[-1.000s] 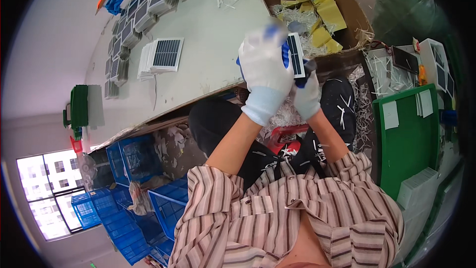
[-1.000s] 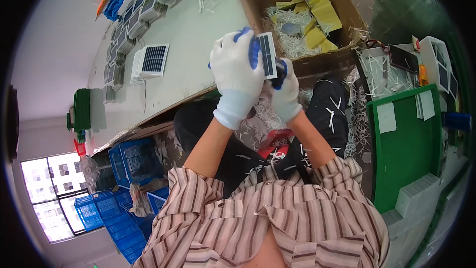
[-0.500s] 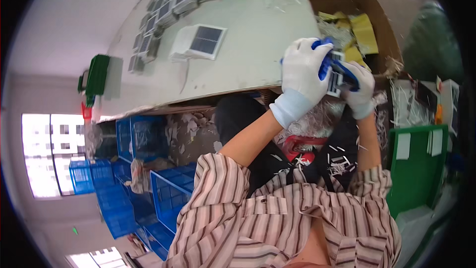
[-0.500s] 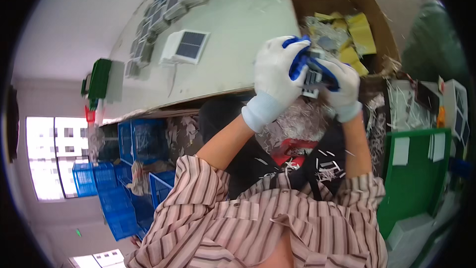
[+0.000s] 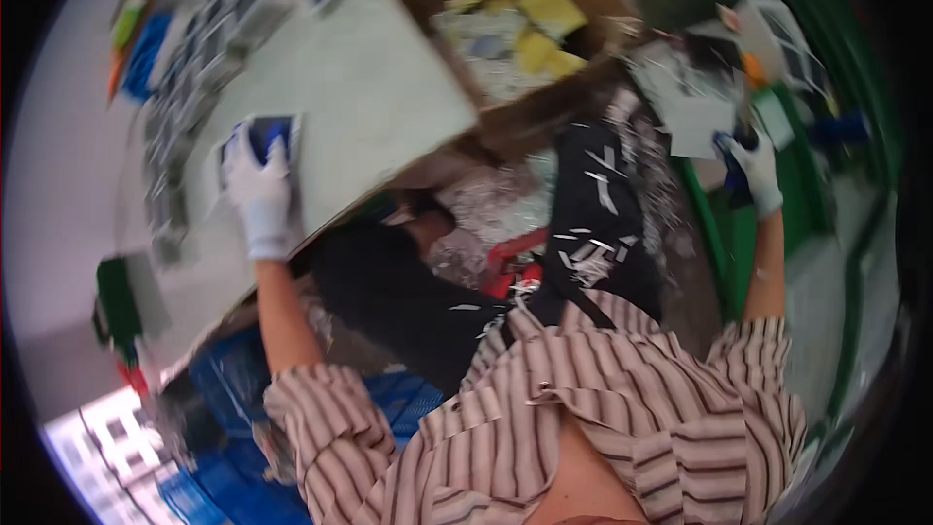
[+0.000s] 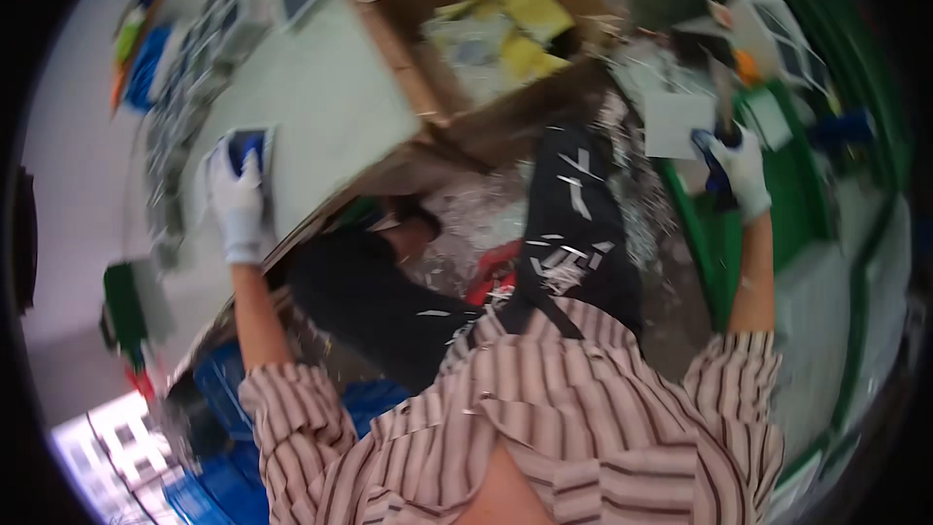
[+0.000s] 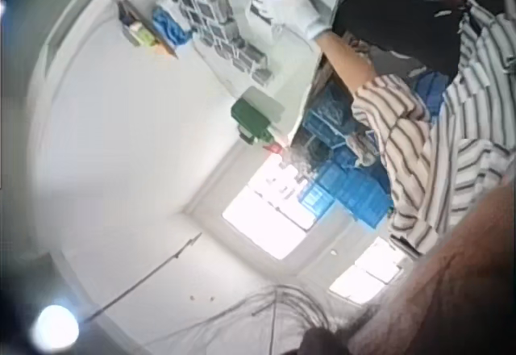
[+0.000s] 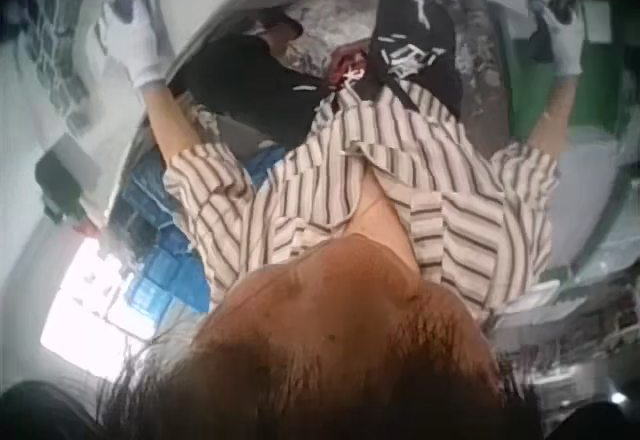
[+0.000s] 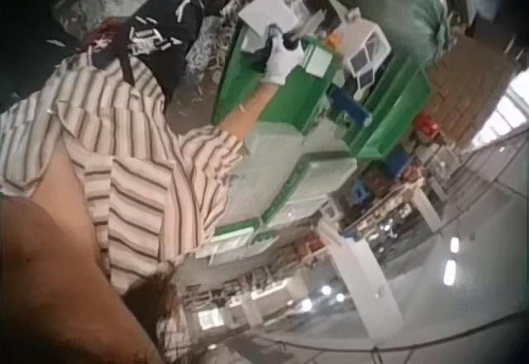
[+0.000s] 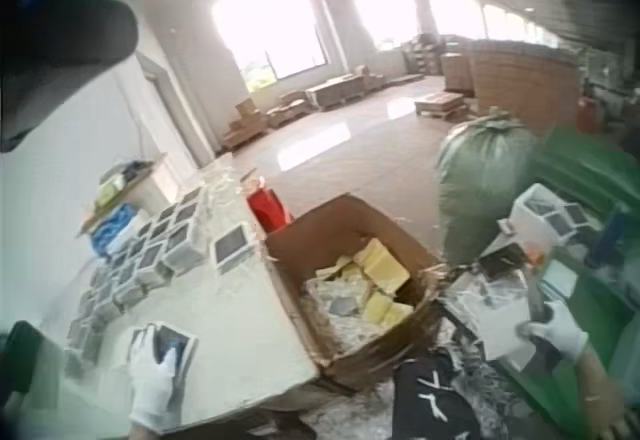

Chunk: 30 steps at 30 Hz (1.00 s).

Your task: Trim excess wires from small solar panels and place them into a collection tray.

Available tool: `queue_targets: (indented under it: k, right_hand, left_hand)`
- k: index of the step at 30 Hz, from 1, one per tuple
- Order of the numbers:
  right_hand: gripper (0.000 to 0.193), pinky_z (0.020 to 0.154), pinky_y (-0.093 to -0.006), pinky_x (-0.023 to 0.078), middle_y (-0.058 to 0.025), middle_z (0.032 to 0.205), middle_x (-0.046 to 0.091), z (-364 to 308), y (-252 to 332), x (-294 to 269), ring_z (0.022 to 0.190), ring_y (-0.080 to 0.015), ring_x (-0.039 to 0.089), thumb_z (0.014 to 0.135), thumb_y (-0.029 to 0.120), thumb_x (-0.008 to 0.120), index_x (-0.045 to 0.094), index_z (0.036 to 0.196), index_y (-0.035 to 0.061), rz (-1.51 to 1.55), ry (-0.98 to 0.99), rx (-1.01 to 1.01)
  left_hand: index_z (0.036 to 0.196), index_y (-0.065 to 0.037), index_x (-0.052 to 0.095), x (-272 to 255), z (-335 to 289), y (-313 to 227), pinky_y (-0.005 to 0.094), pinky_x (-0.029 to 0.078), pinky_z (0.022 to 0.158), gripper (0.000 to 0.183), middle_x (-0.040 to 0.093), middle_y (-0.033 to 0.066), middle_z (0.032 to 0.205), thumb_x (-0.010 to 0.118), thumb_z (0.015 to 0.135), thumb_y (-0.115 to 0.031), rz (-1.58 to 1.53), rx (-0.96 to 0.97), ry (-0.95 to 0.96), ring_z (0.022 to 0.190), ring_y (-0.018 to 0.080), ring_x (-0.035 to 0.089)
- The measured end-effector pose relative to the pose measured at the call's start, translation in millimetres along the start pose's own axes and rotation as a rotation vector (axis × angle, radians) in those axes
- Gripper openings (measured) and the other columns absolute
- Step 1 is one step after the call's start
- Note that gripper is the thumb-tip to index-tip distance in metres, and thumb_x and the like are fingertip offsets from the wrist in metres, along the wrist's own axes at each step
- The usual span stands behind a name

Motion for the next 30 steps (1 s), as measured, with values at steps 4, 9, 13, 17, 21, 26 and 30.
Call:
queue_targets:
  k: [4, 9, 13, 17, 21, 26, 30]
  right_hand:
    - [0.024, 0.04, -0.026, 0.038, -0.0026, 0.059, 0.057, 9, -32, -54, 0.047, -0.0097, 0.051, 0.075, 0.023, 0.072, 0.061, 0.076, 0.0015, -0.388, 0.117, 0.322]
    - [0.025, 0.041, -0.0249, 0.039, -0.0032, 0.057, 0.057, 16, -91, -20, 0.043, -0.0108, 0.05, 0.071, 0.025, 0.076, 0.063, 0.07, 0.0033, -0.42, 0.341, 0.386]
    - [0.041, 0.068, -0.0407, 0.048, -0.0197, 0.079, 0.065, 28, -101, -29, 0.073, -0.0316, 0.063, 0.071, 0.038, 0.071, 0.064, 0.088, 0.0009, -0.704, 0.016, 0.103]
    - [0.024, 0.06, -0.0299, 0.05, -0.0038, 0.076, 0.065, -5, -36, -35, 0.061, -0.0144, 0.059, 0.087, 0.021, 0.063, 0.061, 0.103, 0.0027, -0.145, -0.321, 0.047]
    - [0.033, 0.071, -0.0297, 0.051, -0.0037, 0.09, 0.063, -29, 87, 102, 0.077, -0.0138, 0.06, 0.088, 0.027, 0.065, 0.058, 0.11, 0.0034, -0.211, -0.108, -0.194]
    - [0.022, 0.057, -0.0252, 0.048, -0.0035, 0.08, 0.061, -41, 104, 278, 0.065, -0.0084, 0.057, 0.084, 0.015, 0.067, 0.058, 0.098, 0.0004, 0.696, 0.57, 0.017]
    - [0.019, 0.06, -0.0259, 0.048, -0.0021, 0.074, 0.063, -14, 129, 310, 0.067, -0.0056, 0.055, 0.079, 0.012, 0.069, 0.061, 0.088, -0.002, 0.56, 0.426, -0.289]
  left_hand:
    - [0.13, -0.002, 0.047, -13, 1, -38, 0.0409, 0.034, 0.103, 0.065, 0.044, 0.0229, 0.135, 0.067, 0.081, -0.037, 0.15, 0.127, 0.057, 0.124, 0.0371, 0.042]
    - [0.128, 0.001, 0.049, 3, 7, -49, 0.0376, 0.036, 0.102, 0.063, 0.045, 0.0203, 0.136, 0.069, 0.079, -0.033, -0.034, 0.16, 0.303, 0.124, 0.0343, 0.044]
    - [0.119, 0.0, 0.059, -25, 13, -60, 0.0343, 0.044, 0.094, 0.039, 0.06, 0.0191, 0.118, 0.058, 0.08, -0.007, -0.155, 0.187, 0.241, 0.11, 0.0287, 0.058]
    - [0.11, -0.006, 0.063, -58, 0, -136, 0.0386, 0.047, 0.088, 0.033, 0.063, 0.0144, 0.112, 0.062, 0.078, -0.009, -0.092, 0.407, -0.071, 0.102, 0.031, 0.06]
    - [0.11, -0.012, 0.062, -46, -52, -210, 0.0417, 0.046, 0.091, 0.045, 0.06, 0.0119, 0.113, 0.071, 0.065, -0.01, -0.222, 0.525, -0.082, 0.105, 0.0333, 0.057]
    - [0.108, -0.009, 0.063, -26, -41, -213, 0.0447, 0.042, 0.094, 0.042, 0.058, 0.014, 0.112, 0.069, 0.067, -0.01, -0.53, 0.31, -0.083, 0.107, 0.0344, 0.054]
    - [0.104, -0.006, 0.062, 2, -22, -233, 0.0427, 0.04, 0.094, 0.035, 0.058, 0.0134, 0.107, 0.065, 0.07, -0.01, -0.339, 0.204, -0.051, 0.107, 0.0321, 0.051]
Point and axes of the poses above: each hand's wrist, its own z-axis towards the middle knuckle, its own x-axis out of the palm, y = z × x, the point moved 10 cm from there along z, towards the middle knuckle
